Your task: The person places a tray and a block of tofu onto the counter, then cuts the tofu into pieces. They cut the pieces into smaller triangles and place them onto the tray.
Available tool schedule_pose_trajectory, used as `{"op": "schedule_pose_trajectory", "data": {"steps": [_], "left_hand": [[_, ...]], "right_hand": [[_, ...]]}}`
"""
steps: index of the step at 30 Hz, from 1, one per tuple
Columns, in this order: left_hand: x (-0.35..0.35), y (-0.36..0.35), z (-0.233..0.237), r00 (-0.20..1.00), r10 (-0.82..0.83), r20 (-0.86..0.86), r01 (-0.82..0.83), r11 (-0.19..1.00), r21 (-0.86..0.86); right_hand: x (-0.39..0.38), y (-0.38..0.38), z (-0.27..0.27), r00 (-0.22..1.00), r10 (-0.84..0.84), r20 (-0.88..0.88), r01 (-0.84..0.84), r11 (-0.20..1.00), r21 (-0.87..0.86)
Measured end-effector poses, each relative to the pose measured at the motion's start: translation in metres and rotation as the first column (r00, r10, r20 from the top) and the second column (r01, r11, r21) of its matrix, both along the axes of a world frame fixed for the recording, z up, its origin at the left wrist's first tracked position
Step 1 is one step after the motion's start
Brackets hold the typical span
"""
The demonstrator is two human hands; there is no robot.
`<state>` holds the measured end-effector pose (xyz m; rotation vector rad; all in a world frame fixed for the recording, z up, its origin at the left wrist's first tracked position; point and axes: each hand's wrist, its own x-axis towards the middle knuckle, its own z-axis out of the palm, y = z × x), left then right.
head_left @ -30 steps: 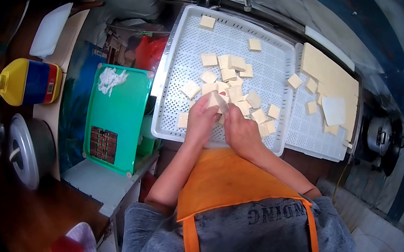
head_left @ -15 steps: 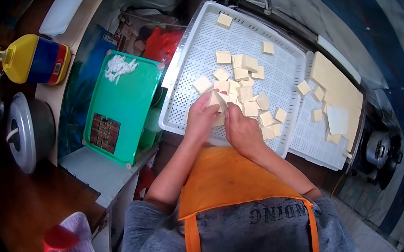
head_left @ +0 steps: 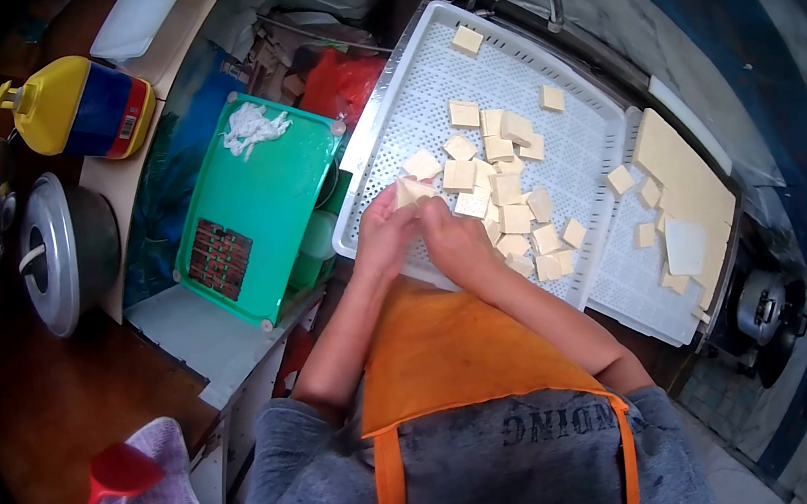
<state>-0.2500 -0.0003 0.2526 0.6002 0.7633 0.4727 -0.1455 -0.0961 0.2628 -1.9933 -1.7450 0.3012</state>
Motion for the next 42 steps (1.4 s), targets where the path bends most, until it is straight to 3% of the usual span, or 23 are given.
{"op": "schedule_pose_trajectory", "data": {"steps": [2,4,5,7,10,13,17,18,21,24,25,26,29,32,35,36,38,39,41,42], "left_hand": [[-0.007,0.007,-0.007,0.998,0.018,-0.057,-0.015,0.998,0.053],[-0.01,0.014,-0.021,0.991,0.065,-0.118,-0.046,0.986,0.161],[-0.017,0.017,-0.026,0.943,0.004,-0.334,0.133,0.913,0.387],[-0.022,0.026,0.0,0.698,0.062,-0.713,0.56,0.572,0.599],[-0.025,0.033,-0.009,0.75,0.229,-0.62,0.531,0.351,0.771],[-0.022,0.043,0.002,0.812,0.157,-0.562,0.444,0.457,0.771],[-0.019,0.054,0.009,0.734,0.221,-0.642,0.635,0.113,0.764],[-0.016,0.055,0.015,0.668,0.145,-0.73,0.729,0.071,0.681],[0.014,0.053,0.021,0.707,0.145,-0.692,0.704,-0.065,0.707],[0.051,0.061,-0.004,0.718,0.168,-0.675,0.692,-0.272,0.668],[0.06,0.063,-0.01,0.729,0.176,-0.662,0.674,-0.355,0.648],[0.065,0.065,-0.016,0.641,0.208,-0.739,0.736,-0.438,0.516],[0.069,0.069,-0.005,0.503,0.151,-0.851,0.815,-0.409,0.41],[0.062,0.07,0.003,0.423,0.09,-0.902,0.886,-0.248,0.391],[0.046,0.064,0.006,0.664,0.048,-0.746,0.741,0.089,0.666],[0.045,0.064,0.005,0.71,-0.031,-0.704,0.679,0.299,0.671],[0.043,0.063,0.003,0.807,-0.14,-0.574,0.5,0.68,0.537],[0.043,0.058,0.004,0.881,-0.155,-0.446,0.373,0.808,0.456],[0.046,0.047,0.007,0.981,-0.088,-0.172,0.121,0.973,0.194],[0.045,0.043,0.005,0.996,-0.063,-0.055,0.071,0.987,0.143]], "right_hand": [[0.002,0.002,-0.007,1.0,-0.011,-0.025,0.01,1.0,-0.022],[0.004,0.001,0.02,0.986,-0.085,-0.147,0.084,0.996,-0.014],[0.005,-0.001,0.03,0.971,-0.119,-0.207,0.118,0.993,-0.014],[0.014,-0.009,0.025,0.896,-0.263,-0.358,0.283,0.959,0.006],[0.034,-0.023,0.015,0.749,-0.425,-0.509,0.456,0.887,-0.07],[0.046,-0.035,0.005,0.666,-0.491,-0.561,0.528,0.842,-0.11],[0.048,-0.044,0.003,0.595,-0.501,-0.628,0.555,0.822,-0.13],[0.048,-0.045,0.007,0.563,-0.519,-0.643,0.555,0.814,-0.171],[0.046,-0.041,0.036,0.43,-0.595,-0.68,0.522,0.778,-0.35],[0.045,-0.045,0.031,0.414,-0.555,-0.722,0.501,0.801,-0.328],[0.046,-0.047,0.027,0.477,-0.528,-0.702,0.503,0.82,-0.275],[0.046,-0.051,0.022,0.537,-0.502,-0.678,0.501,0.837,-0.223],[0.05,-0.058,0.016,0.632,-0.486,-0.604,0.498,0.852,-0.165],[0.048,-0.059,0.024,0.634,-0.521,-0.572,0.506,0.839,-0.202],[0.046,-0.054,0.038,0.728,-0.482,-0.488,0.496,0.861,-0.11],[0.044,-0.051,0.042,0.771,-0.457,-0.444,0.485,0.873,-0.057],[0.043,-0.042,0.048,0.868,-0.396,-0.3,0.418,0.908,0.012],[0.043,-0.036,0.051,0.906,-0.359,-0.222,0.377,0.925,0.042],[0.041,-0.021,0.058,0.943,-0.309,-0.126,0.32,0.944,0.083],[0.038,-0.015,0.061,0.957,-0.28,-0.076,0.287,0.953,0.101]]}}
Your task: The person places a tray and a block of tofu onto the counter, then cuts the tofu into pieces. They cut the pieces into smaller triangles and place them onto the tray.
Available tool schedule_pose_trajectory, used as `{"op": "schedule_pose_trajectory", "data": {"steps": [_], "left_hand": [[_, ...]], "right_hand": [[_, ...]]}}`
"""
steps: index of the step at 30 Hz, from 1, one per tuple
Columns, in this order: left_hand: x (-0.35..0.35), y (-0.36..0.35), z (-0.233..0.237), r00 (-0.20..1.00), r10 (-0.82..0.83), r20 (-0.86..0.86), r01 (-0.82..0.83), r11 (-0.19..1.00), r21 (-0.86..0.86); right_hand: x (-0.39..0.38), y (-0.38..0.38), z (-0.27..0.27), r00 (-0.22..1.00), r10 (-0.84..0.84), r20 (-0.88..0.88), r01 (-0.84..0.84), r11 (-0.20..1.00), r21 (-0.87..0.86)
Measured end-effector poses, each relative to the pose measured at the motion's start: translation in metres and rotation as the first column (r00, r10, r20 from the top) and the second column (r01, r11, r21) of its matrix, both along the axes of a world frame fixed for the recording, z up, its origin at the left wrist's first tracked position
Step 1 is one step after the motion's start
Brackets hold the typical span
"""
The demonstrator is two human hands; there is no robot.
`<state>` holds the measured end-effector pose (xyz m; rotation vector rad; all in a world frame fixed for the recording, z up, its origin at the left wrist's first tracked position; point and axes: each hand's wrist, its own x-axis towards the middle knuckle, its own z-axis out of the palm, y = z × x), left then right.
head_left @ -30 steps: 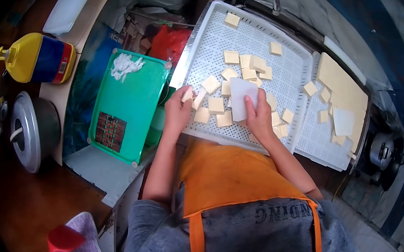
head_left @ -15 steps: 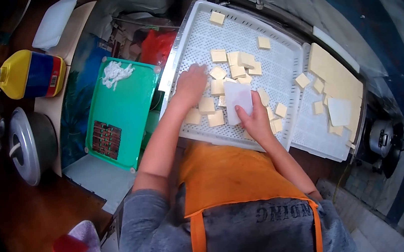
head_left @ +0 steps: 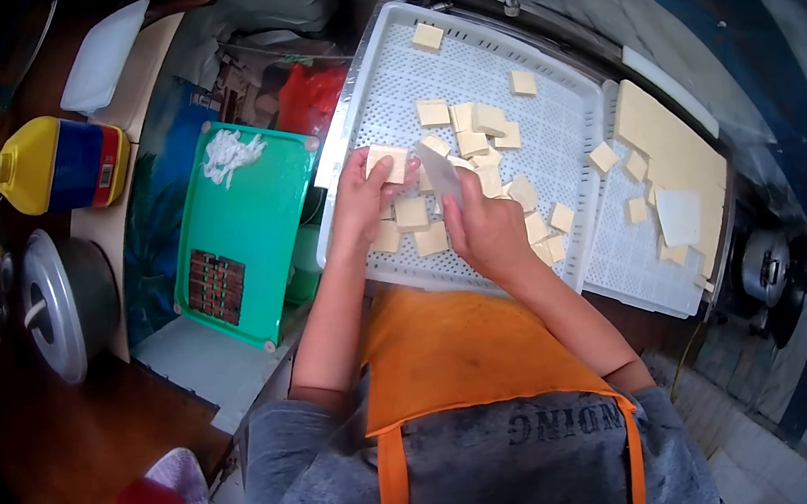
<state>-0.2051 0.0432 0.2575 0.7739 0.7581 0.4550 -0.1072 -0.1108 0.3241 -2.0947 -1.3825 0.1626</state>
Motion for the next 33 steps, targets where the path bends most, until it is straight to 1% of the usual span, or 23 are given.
{"op": "schedule_pose_trajectory", "data": {"steps": [3,6,9,13,16,18,21,25,26,27,28,29,30,31,32,33], "left_hand": [[0.0,-0.005,0.001,1.0,0.019,0.004,-0.019,1.0,-0.017],[-0.004,-0.006,0.013,0.999,-0.041,-0.024,0.041,0.999,0.009],[-0.006,-0.005,0.015,0.998,-0.053,-0.031,0.054,0.998,0.021],[-0.01,-0.004,0.006,0.996,-0.094,0.002,0.094,0.995,0.045],[-0.008,-0.006,0.002,0.999,-0.045,-0.008,0.045,0.999,0.022],[-0.007,-0.005,0.001,0.999,-0.046,0.005,0.046,0.998,0.031],[-0.006,0.0,-0.004,0.998,-0.058,-0.008,0.058,0.997,0.049],[-0.006,0.022,-0.018,0.992,-0.083,-0.094,0.096,0.985,0.142],[-0.007,0.026,-0.022,0.921,-0.027,-0.39,0.27,0.765,0.585],[-0.006,0.024,-0.019,0.917,0.089,-0.39,0.259,0.611,0.748],[-0.005,0.018,-0.015,0.909,0.204,-0.363,0.253,0.423,0.87],[-0.006,0.014,-0.012,0.898,0.31,-0.312,0.254,0.212,0.944],[-0.012,0.009,0.008,0.895,0.217,-0.389,0.358,0.169,0.918],[-0.017,0.005,0.006,0.882,0.073,-0.466,0.454,0.135,0.88],[-0.022,0.002,0.001,0.841,-0.071,-0.537,0.541,0.085,0.837],[-0.025,-0.002,0.001,0.773,-0.21,-0.599,0.615,0.019,0.788]], "right_hand": [[-0.007,0.012,0.004,0.994,0.046,0.095,-0.044,0.999,-0.022],[-0.01,0.019,0.002,0.984,0.096,0.15,-0.098,0.995,0.004],[-0.012,0.023,-0.002,0.981,0.121,0.148,-0.127,0.991,0.03],[-0.014,0.025,-0.007,0.985,0.126,0.119,-0.129,0.991,0.019],[-0.015,0.026,-0.017,0.985,0.135,0.106,-0.133,0.991,-0.022],[-0.019,0.028,-0.025,0.983,0.152,0.107,-0.147,0.988,-0.051],[-0.012,0.044,-0.044,0.979,0.18,0.091,-0.163,0.971,-0.172],[0.0,0.055,-0.045,0.989,0.127,-0.08,-0.131,0.991,-0.04],[0.006,0.05,-0.041,0.987,0.113,-0.116,-0.115,0.993,-0.013],[0.011,0.046,-0.035,0.983,0.104,-0.15,-0.103,0.995,0.014],[0.013,0.04,-0.033,0.988,0.052,-0.146,-0.041,0.996,0.08],[0.017,0.034,-0.029,0.983,0.008,-0.182,0.003,0.998,0.064],[0.021,0.027,-0.024,0.975,-0.04,-0.218,0.051,0.998,0.046],[0.025,0.02,-0.021,0.963,-0.091,-0.253,0.101,0.995,0.026],[0.028,0.011,-0.025,0.946,-0.147,-0.29,0.154,0.988,0.001],[0.031,0.004,-0.03,0.943,-0.156,-0.295,0.164,0.987,0.001]]}}
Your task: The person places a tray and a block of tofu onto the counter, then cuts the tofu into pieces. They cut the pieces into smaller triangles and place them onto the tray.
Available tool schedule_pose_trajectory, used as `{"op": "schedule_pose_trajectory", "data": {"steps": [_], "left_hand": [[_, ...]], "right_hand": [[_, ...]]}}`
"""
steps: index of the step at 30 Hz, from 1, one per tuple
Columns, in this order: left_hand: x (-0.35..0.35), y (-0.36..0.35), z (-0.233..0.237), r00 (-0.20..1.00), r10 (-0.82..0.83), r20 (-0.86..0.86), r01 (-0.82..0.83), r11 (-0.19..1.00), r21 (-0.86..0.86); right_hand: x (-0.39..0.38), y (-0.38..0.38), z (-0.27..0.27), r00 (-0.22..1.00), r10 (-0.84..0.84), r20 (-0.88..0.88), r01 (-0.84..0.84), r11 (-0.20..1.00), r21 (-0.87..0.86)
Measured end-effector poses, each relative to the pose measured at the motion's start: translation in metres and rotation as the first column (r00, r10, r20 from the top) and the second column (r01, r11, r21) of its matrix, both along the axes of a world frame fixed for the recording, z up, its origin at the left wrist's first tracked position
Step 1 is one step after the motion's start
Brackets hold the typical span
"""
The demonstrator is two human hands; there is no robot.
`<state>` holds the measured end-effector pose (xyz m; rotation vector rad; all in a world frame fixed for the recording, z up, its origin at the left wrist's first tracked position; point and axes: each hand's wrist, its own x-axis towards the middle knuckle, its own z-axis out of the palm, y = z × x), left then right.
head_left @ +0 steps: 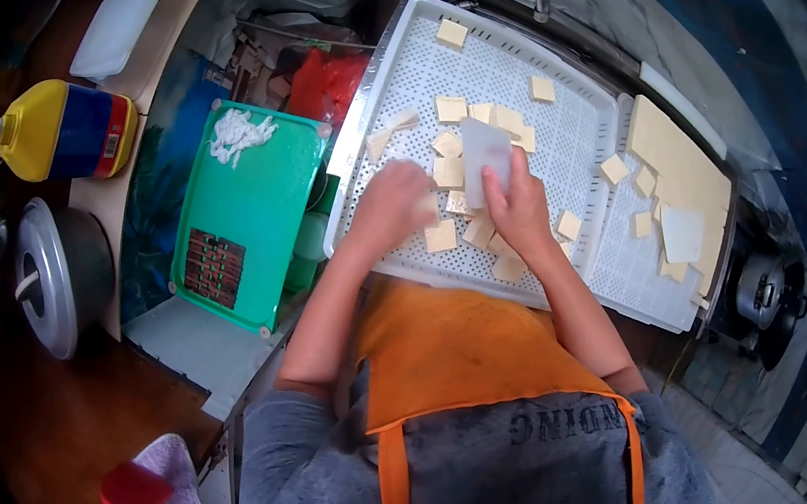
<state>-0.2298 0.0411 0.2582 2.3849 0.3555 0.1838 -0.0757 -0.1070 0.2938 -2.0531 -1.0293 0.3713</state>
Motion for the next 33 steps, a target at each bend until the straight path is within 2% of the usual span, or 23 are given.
{"op": "schedule_pose_trajectory", "data": {"steps": [1,4,7,8,10,11,13,14,16,19,22,24,30,33], "left_hand": [[-0.001,-0.008,0.006,0.998,-0.032,-0.059,0.034,0.999,0.028],[-0.006,-0.008,-0.008,0.998,-0.057,-0.012,0.058,0.99,0.127],[-0.002,-0.003,-0.011,0.997,0.01,-0.077,-0.007,0.999,0.039],[-0.001,-0.003,-0.011,0.991,0.087,-0.099,-0.092,0.995,-0.043],[0.001,-0.003,-0.014,0.96,0.231,-0.16,-0.261,0.945,-0.199],[0.002,-0.003,-0.023,0.951,0.295,-0.097,-0.308,0.853,-0.422],[0.004,-0.006,-0.035,0.895,0.446,-0.024,-0.288,0.535,-0.794],[0.004,-0.008,-0.041,0.865,0.495,-0.077,-0.303,0.394,-0.867],[0.011,-0.017,-0.024,0.799,0.566,-0.203,-0.303,0.087,-0.949],[0.015,-0.025,-0.016,0.805,0.573,-0.15,-0.199,0.023,-0.98],[0.015,-0.025,-0.007,0.82,0.55,-0.157,-0.17,-0.028,-0.985],[0.014,-0.025,-0.005,0.822,0.551,-0.147,-0.159,-0.027,-0.987],[0.012,-0.024,-0.001,0.821,0.547,-0.165,-0.181,-0.025,-0.983],[0.012,-0.023,-0.002,0.83,0.537,-0.15,-0.158,-0.031,-0.987]], "right_hand": [[0.003,-0.006,-0.004,1.0,-0.01,-0.005,0.01,1.0,0.002],[0.0,-0.019,-0.006,0.999,-0.009,-0.034,0.007,0.999,-0.049],[-0.007,-0.026,-0.002,1.0,0.012,-0.02,-0.013,0.998,-0.063],[-0.01,-0.025,0.0,1.0,0.023,-0.005,-0.023,0.998,-0.054],[-0.017,-0.023,0.004,0.987,0.073,0.142,-0.07,0.997,-0.03],[-0.021,-0.022,0.006,0.972,0.096,0.216,-0.093,0.995,-0.022],[-0.03,-0.018,0.012,0.941,0.133,0.31,-0.137,0.99,-0.008],[-0.034,-0.015,0.014,0.922,0.151,0.357,-0.161,0.987,-0.002],[-0.041,-0.011,0.018,0.923,0.179,0.34,-0.178,0.983,-0.037],[-0.046,-0.005,0.025,0.928,0.223,0.299,-0.216,0.975,-0.057],[-0.049,0.0,0.025,0.919,0.255,0.299,-0.252,0.966,-0.049],[-0.051,0.002,0.028,0.916,0.264,0.302,-0.268,0.963,-0.029],[-0.053,0.003,0.023,0.9,0.293,0.322,-0.272,0.956,-0.11],[-0.053,0.005,0.0,0.891,0.351,0.288,-0.326,0.936,-0.131]]}}
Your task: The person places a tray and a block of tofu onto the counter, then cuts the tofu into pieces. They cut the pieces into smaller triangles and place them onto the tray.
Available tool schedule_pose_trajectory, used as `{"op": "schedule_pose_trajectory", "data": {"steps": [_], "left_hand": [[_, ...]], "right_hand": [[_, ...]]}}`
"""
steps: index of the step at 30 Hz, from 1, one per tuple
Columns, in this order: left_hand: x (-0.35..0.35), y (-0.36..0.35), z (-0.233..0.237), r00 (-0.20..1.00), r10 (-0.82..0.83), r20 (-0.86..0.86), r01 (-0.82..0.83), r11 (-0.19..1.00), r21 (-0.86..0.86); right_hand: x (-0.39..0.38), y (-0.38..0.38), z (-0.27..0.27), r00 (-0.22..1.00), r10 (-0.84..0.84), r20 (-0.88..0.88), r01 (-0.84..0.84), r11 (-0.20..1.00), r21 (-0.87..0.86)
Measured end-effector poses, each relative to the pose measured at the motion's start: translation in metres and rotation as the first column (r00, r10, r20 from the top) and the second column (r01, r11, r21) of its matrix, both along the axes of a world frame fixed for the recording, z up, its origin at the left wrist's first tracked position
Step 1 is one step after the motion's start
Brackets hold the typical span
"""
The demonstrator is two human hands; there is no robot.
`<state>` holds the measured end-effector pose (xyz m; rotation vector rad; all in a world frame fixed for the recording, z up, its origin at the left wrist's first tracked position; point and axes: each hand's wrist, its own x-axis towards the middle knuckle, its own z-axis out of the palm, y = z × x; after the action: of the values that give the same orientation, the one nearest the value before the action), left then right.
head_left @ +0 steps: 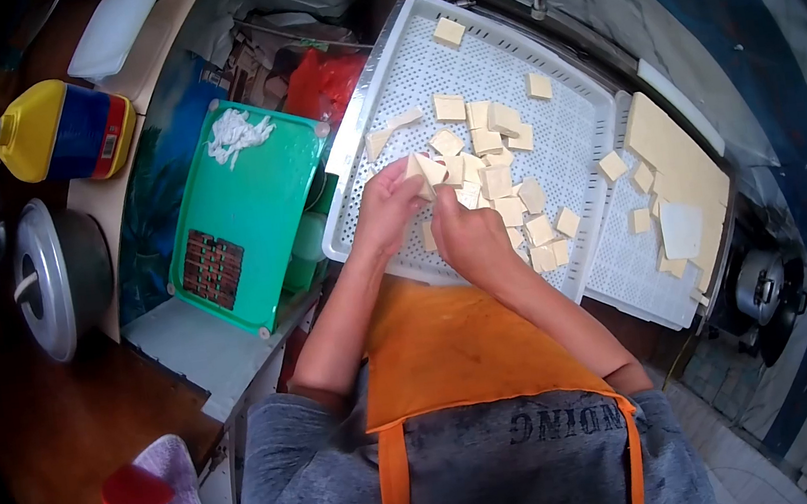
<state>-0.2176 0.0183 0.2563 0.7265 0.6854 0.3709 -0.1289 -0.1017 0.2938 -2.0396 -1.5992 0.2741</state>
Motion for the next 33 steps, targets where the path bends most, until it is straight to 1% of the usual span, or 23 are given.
{"op": "schedule_pose_trajectory", "data": {"steps": [1,3,4,5,6,7,8,9,10,11,12,15,17,18,21,24,26,27,28,29,30,31,33], "left_hand": [[0.0,0.0,-0.002,1.0,-0.002,0.01,0.002,1.0,-0.006],[-0.004,0.004,-0.018,0.998,0.027,-0.056,-0.025,0.999,0.026],[-0.005,0.008,-0.024,0.995,0.04,-0.087,-0.036,0.998,0.046],[-0.006,0.011,-0.03,0.99,0.083,-0.11,-0.052,0.965,0.257],[-0.006,0.014,-0.025,0.984,0.128,-0.125,-0.058,0.889,0.454],[-0.006,0.016,-0.02,0.976,0.179,-0.127,-0.06,0.773,0.631],[-0.012,0.018,-0.014,0.909,0.296,-0.294,0.132,0.466,0.875],[-0.014,0.017,0.001,0.9,0.302,-0.314,0.22,0.307,0.926],[-0.015,0.015,0.013,0.891,0.31,-0.332,0.303,0.137,0.943],[-0.016,0.014,0.018,0.882,0.319,-0.346,0.377,-0.038,0.925],[-0.016,0.011,0.003,0.931,0.202,-0.304,0.328,-0.101,0.939],[-0.012,-0.019,-0.003,0.808,0.013,-0.589,0.587,-0.112,0.802],[-0.011,-0.036,-0.024,0.77,0.065,-0.634,0.633,-0.196,0.749],[-0.009,-0.042,-0.026,0.753,0.093,-0.652,0.652,-0.236,0.72],[-0.01,-0.054,-0.031,0.781,0.11,-0.615,0.613,-0.319,0.722],[-0.014,-0.058,-0.028,0.766,0.005,-0.643,0.637,-0.144,0.758],[-0.015,-0.054,-0.019,0.842,-0.033,-0.538,0.535,0.17,0.827],[-0.016,-0.052,-0.014,0.876,-0.039,-0.481,0.466,0.326,0.823],[-0.017,-0.046,-0.029,0.902,-0.037,-0.431,0.383,0.53,0.756],[-0.018,-0.042,-0.043,0.918,-0.062,-0.392,0.316,0.71,0.629],[-0.014,-0.04,-0.036,0.945,-0.082,-0.317,0.234,0.846,0.479],[-0.012,-0.038,-0.029,0.968,-0.081,-0.237,0.152,0.941,0.301],[-0.007,-0.034,-0.014,0.988,-0.064,-0.139,0.084,0.986,0.145]], "right_hand": [[0.001,0.004,-0.008,1.0,-0.002,-0.027,0.0,0.999,-0.041],[0.007,0.014,-0.019,0.997,-0.012,-0.079,0.002,0.993,-0.118],[0.009,0.017,-0.018,0.992,-0.023,-0.127,0.012,0.996,-0.089],[0.01,0.018,-0.017,0.984,-0.035,-0.177,0.024,0.998,-0.064],[0.01,0.017,-0.016,0.972,-0.046,-0.229,0.037,0.998,-0.042],[0.011,0.014,-0.012,0.962,-0.094,-0.257,0.095,0.995,-0.008],[0.014,0.008,-0.006,0.948,-0.137,-0.287,0.15,0.988,0.022],[0.017,0.003,0.0,0.931,-0.177,-0.318,0.203,0.978,0.051],[0.022,-0.002,0.008,0.898,-0.205,-0.39,0.254,0.964,0.078],[0.029,-0.007,0.007,0.89,-0.241,-0.387,0.285,0.957,0.06],[0.037,-0.014,0.006,0.881,-0.279,-0.383,0.319,0.947,0.044],[0.053,-0.031,-0.003,0.805,-0.402,-0.436,0.41,0.908,-0.08],[0.056,-0.041,0.001,0.765,-0.441,-0.469,0.429,0.893,-0.14],[0.055,-0.044,0.0,0.797,-0.428,-0.426,0.427,0.898,-0.106],[0.051,-0.055,0.006,0.833,-0.437,-0.34,0.402,0.899,-0.172],[0.042,-0.059,0.005,0.887,-0.361,-0.288,0.345,0.933,-0.107],[0.037,-0.058,0.004,0.935,-0.288,-0.205,0.305,0.951,0.052],[0.034,-0.058,0.004,0.953,-0.258,-0.157,0.278,0.952,0.126],[0.03,-0.057,0.01,0.962,-0.237,-0.138,0.253,0.961,0.112],[0.025,-0.056,0.011,0.97,-0.209,-0.122,0.222,0.969,0.105],[0.021,-0.055,0.011,0.978,-0.177,-0.106,0.188,0.977,0.1],[0.017,-0.052,0.012,0.986,-0.142,-0.09,0.151,0.984,0.096],[0.011,-0.047,0.012,0.994,-0.079,-0.076,0.086,0.992,0.094]]}}
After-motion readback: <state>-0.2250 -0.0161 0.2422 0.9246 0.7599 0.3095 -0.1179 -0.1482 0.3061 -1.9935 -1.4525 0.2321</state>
